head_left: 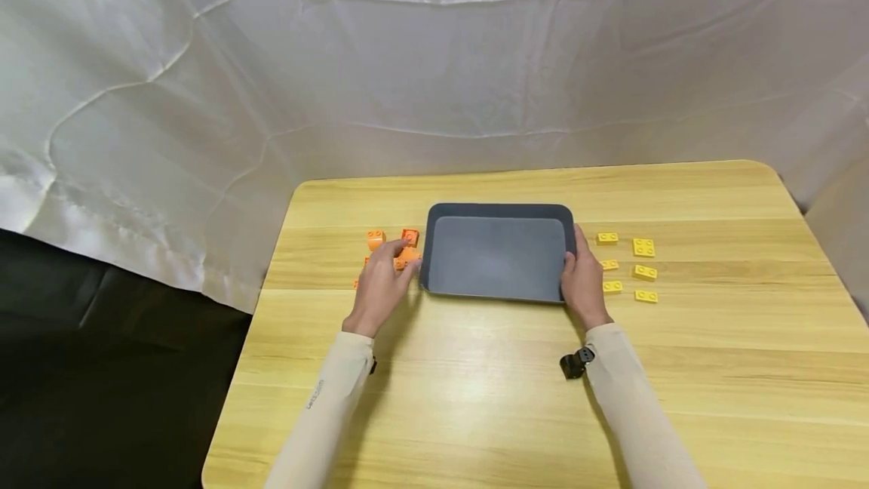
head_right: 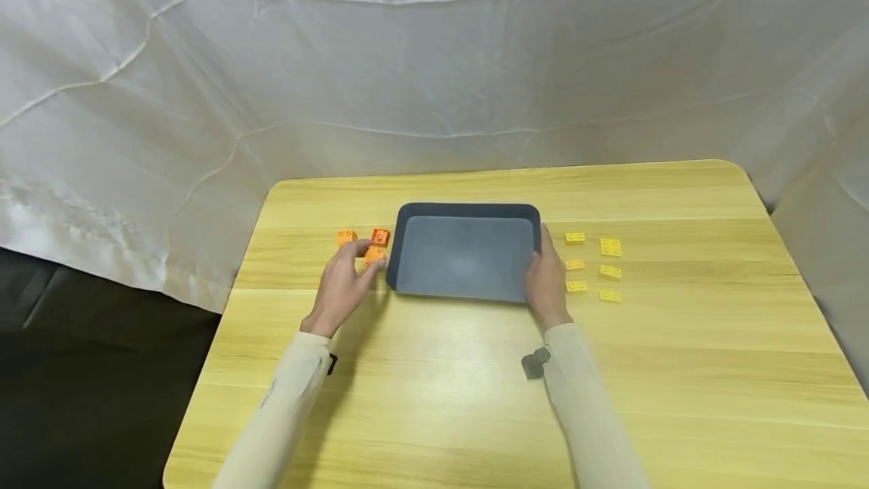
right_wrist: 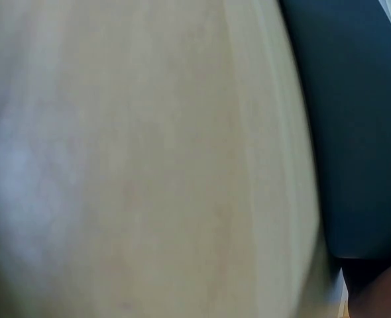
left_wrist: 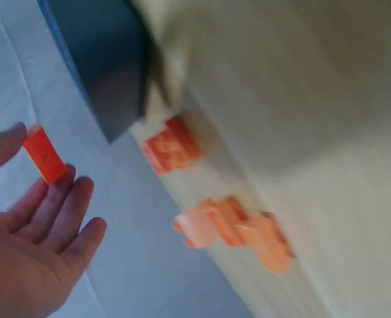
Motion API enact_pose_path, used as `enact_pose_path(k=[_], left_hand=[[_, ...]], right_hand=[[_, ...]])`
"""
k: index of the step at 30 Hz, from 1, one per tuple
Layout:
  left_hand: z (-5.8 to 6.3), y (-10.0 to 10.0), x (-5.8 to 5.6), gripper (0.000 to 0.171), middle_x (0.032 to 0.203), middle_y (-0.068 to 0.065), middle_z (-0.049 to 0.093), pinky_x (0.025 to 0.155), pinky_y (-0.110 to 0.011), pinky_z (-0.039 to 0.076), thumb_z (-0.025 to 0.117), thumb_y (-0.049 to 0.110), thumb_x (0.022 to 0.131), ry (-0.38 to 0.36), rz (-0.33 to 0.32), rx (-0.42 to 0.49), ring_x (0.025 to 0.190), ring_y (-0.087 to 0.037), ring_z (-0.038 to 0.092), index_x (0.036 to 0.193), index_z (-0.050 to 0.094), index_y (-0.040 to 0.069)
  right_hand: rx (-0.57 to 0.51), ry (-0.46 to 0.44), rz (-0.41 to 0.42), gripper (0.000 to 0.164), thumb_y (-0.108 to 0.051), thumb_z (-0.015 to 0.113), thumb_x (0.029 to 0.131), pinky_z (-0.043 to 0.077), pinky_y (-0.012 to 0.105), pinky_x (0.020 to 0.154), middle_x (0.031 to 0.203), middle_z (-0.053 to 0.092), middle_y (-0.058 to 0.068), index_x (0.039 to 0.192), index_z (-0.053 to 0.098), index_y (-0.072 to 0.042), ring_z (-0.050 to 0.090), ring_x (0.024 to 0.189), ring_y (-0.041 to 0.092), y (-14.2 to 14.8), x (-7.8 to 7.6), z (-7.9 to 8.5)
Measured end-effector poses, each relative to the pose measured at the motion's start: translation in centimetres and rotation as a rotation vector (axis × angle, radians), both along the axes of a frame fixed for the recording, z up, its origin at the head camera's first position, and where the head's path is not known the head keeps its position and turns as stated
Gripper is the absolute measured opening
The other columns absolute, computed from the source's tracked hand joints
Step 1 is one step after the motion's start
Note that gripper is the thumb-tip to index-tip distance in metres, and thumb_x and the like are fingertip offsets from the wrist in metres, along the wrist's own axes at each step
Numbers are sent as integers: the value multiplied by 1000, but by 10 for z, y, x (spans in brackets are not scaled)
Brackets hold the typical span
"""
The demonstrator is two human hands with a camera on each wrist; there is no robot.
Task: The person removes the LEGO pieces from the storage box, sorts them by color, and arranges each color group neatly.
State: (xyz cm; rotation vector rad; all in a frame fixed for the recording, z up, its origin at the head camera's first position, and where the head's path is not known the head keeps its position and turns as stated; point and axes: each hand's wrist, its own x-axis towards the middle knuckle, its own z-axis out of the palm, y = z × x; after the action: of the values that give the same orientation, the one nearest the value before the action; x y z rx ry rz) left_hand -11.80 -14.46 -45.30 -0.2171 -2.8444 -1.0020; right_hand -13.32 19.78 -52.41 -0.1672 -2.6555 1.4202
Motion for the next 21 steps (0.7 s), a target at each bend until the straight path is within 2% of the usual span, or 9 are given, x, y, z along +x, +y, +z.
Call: enact_pose_path(k=[3, 7, 12, 21], left_hand=[[-6, -8, 5, 43, 122, -21, 68, 93, -48, 55, 76, 20, 97, 2, 65, -1, 109, -34, 64, 130, 65, -5], [-15, -14, 8, 41, 119, -21, 69, 87, -45, 57, 77, 20, 96, 7, 108, -14, 102, -34, 66, 126, 66, -6], [-22, -16, 10, 40, 117, -21, 70, 85, -44, 58, 78, 20, 96, 2, 120, -33, 99, -34, 67, 124, 68, -6], [-26, -15, 11, 42, 118, -23, 70, 86, -47, 59, 79, 19, 94, -6, 138, -21, 100, -35, 68, 124, 67, -7]], right_hand=[[-1, 4, -3, 58, 1, 38, 109, 33, 57, 119, 162, 35, 27, 165, 21, -1, 39, 145, 46, 0, 0, 0], [2, 2, -3, 58, 1, 37, 110, 33, 56, 119, 162, 35, 26, 165, 21, -1, 39, 145, 46, 0, -1, -1], [-1, 1, -3, 57, 0, 37, 110, 33, 56, 120, 162, 34, 26, 165, 21, -1, 38, 145, 46, 0, -2, -2], [1, 20, -4, 58, 2, 38, 109, 32, 57, 120, 160, 36, 28, 164, 22, 0, 39, 144, 48, -1, 0, 1]])
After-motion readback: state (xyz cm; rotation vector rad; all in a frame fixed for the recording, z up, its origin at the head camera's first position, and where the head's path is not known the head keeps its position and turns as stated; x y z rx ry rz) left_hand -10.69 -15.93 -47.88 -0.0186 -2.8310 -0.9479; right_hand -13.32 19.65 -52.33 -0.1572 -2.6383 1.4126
